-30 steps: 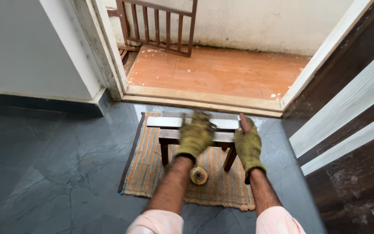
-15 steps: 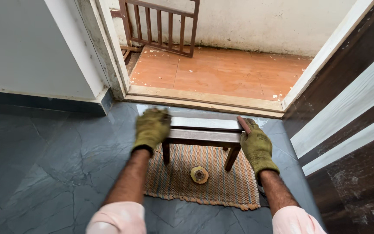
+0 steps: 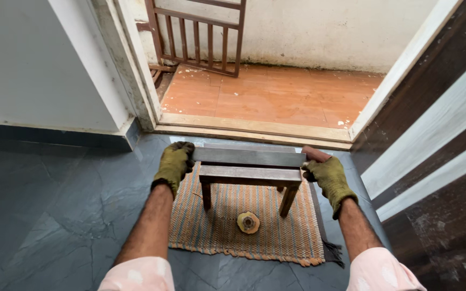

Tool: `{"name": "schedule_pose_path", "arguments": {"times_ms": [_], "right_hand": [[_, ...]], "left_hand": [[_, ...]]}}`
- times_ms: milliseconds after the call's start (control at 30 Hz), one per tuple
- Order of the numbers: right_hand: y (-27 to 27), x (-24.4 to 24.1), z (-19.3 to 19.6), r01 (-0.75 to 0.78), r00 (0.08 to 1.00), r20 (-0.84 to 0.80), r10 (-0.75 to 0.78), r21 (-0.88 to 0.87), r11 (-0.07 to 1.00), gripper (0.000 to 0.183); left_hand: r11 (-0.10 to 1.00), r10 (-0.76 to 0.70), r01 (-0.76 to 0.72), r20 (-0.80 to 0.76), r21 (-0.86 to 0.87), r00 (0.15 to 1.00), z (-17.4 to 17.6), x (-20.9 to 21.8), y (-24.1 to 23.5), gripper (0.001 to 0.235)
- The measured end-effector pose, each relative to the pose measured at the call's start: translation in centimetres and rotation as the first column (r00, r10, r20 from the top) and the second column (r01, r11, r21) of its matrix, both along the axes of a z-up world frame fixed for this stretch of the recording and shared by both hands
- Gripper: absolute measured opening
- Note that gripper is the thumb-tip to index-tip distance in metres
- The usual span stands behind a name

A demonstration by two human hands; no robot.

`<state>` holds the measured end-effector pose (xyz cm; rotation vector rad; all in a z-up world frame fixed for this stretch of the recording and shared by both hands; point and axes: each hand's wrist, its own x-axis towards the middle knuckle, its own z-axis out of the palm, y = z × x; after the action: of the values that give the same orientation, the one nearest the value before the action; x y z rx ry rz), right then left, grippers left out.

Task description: The person sands a small wooden stool using a sanding block. They hold the stool steady with one hand and sand the top surface with the other, working on different sections of the stool.

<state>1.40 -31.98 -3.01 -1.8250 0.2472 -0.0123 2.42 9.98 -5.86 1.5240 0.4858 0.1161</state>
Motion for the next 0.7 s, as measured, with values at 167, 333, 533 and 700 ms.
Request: {"name": "schedule_pose_path", "arguments": {"times_ms": [167,333,533,700], "right_hand": [[0.0,-1.1,1.4,0.039,0.979,0.196,-0.05,0.059,0.997,0.046],[1.9,-2.1,0.8,-0.031,0.862,0.494,0.111,-0.166,0.986,0.038],[3.2,-2.2,0.0,0.206,0.791,0.419,0.445,-0.868,0.452,0.051],[3.9,-3.9,0.5,0.337,0.669,0.539,0.513,-0.834,0.437,0.041]], "left_hand": [[0.973,-0.04,0.079,0.178,-0.218,0.983,-3.7,1.5,1.3,0.013],[0.9,0.091,0.018,0.228,-0.435,0.969,-4.4,1.2,0.6,0.012],[0.892,0.187,-0.079,0.204,-0.444,0.961,-3.5,0.6,-0.5,0.011],[0.574,0.48,0.019,0.355,-0.818,0.802,-2.0,0.3,-4.4,0.035]]}}
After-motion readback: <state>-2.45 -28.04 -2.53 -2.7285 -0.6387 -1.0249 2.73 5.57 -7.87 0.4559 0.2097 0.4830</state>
